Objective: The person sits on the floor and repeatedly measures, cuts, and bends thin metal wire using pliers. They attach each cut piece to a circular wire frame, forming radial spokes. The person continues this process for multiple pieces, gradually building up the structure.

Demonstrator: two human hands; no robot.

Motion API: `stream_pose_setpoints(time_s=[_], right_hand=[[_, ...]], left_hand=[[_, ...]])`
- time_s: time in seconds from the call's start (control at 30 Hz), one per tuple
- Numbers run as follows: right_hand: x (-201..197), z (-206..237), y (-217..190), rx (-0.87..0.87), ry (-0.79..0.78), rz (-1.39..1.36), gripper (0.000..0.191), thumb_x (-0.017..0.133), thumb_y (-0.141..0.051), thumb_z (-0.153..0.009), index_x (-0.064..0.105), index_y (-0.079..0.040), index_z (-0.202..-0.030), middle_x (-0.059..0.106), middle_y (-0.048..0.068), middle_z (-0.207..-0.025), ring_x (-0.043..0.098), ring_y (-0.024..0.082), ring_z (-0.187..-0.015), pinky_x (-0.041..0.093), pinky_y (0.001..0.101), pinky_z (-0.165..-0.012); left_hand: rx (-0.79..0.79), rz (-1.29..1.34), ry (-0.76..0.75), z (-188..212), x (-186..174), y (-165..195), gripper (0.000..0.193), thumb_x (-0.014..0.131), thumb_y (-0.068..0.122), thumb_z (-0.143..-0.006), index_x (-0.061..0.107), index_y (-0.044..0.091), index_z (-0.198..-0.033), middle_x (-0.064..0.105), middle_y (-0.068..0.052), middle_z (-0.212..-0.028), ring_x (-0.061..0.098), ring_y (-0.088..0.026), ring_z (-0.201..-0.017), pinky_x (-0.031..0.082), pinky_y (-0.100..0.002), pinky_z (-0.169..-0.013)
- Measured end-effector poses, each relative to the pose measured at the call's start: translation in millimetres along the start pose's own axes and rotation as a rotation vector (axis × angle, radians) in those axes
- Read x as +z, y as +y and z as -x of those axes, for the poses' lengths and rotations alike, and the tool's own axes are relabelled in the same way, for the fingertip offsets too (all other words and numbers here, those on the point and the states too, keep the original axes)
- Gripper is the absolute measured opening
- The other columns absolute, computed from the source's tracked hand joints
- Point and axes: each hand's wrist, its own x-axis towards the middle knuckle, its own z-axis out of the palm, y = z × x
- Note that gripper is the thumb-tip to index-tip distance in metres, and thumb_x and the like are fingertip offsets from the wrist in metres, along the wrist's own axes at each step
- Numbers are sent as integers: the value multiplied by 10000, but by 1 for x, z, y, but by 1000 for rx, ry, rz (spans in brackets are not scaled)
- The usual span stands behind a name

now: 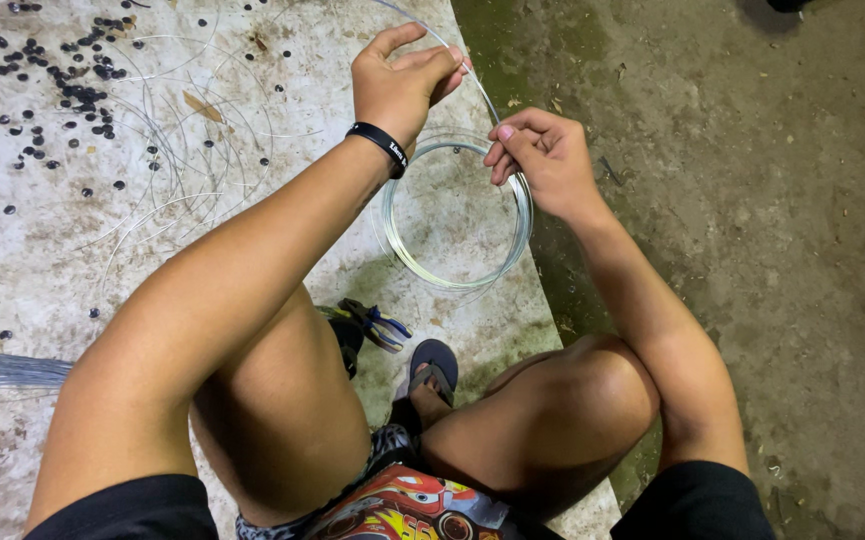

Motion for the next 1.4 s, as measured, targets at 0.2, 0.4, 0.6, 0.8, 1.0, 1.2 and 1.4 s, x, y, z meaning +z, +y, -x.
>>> stream_pose_setpoints(time_s=[0.2, 0.4, 0.6, 0.8, 1.0, 1.2, 1.4], right_hand=[[5, 11, -4, 61, -20, -18, 189, 560, -112, -1099, 645, 55, -1074, 707, 109, -856, 687, 150, -695, 580, 285, -658], [15, 8, -1, 36, -5, -13, 190, 572, -112, -1102, 652, 56, -1064, 707, 104, -849, 681, 144, -702, 584, 286, -671], [7, 2, 3, 82, -11, 68, 169, 586, -95, -1081, 659, 55, -1060, 714, 102, -837, 686, 139, -695, 573, 274, -652], [7, 2, 44, 198, -128, 230, 155, 595, -88, -1058, 668, 45, -1032, 713, 84, -810, 673, 116, -683, 559, 267, -630], [2, 11, 77, 299, -332, 247, 135, 605, -88, -1034, 673, 29, -1029, 710, 61, -817, 640, 99, -706, 537, 260, -657], [3, -3, 67, 302, -382, 249, 117, 619, -91, -1030, 671, 13, -1034, 698, 56, -805, 634, 95, -711, 540, 258, -662], [10, -11, 49, 316, -382, 259, 118, 631, -97, -1029, 673, 14, -1026, 706, 66, -811, 637, 100, -713, 546, 263, -668]], left_hand=[[-31, 26, -1, 12, -4, 8, 619, 774, -43, -823, 437, -117, -1337, 759, -273, -1020, 775, -243, -843, 673, -301, -758], [-51, 20, -23, 12, -16, 15, 636, 786, -27, -821, 426, -109, -1339, 748, -274, -1042, 777, -245, -860, 680, -298, -768], [-338, -233, -39, 9, -20, 36, 395, 704, 162, -917, 495, -63, -1166, 710, -248, -1026, 761, -261, -785, 644, -342, -695], [438, -1302, -528, 29, -61, 23, 297, 735, 311, -965, 662, 33, -893, 703, -143, -862, 706, -276, -767, 566, -401, -715], [749, -1270, -884, 36, -62, -31, 231, 740, 261, -844, 705, 40, -902, 695, -177, -809, 688, -387, -766, 555, -480, -684], [351, -1343, -1017, 25, -56, -29, 143, 658, 182, -923, 724, 55, -916, 714, -202, -797, 683, -410, -774, 540, -507, -719], [282, -1200, -1045, 12, -59, -36, 140, 665, 160, -902, 697, 34, -851, 709, -150, -759, 698, -346, -737, 551, -445, -712]])
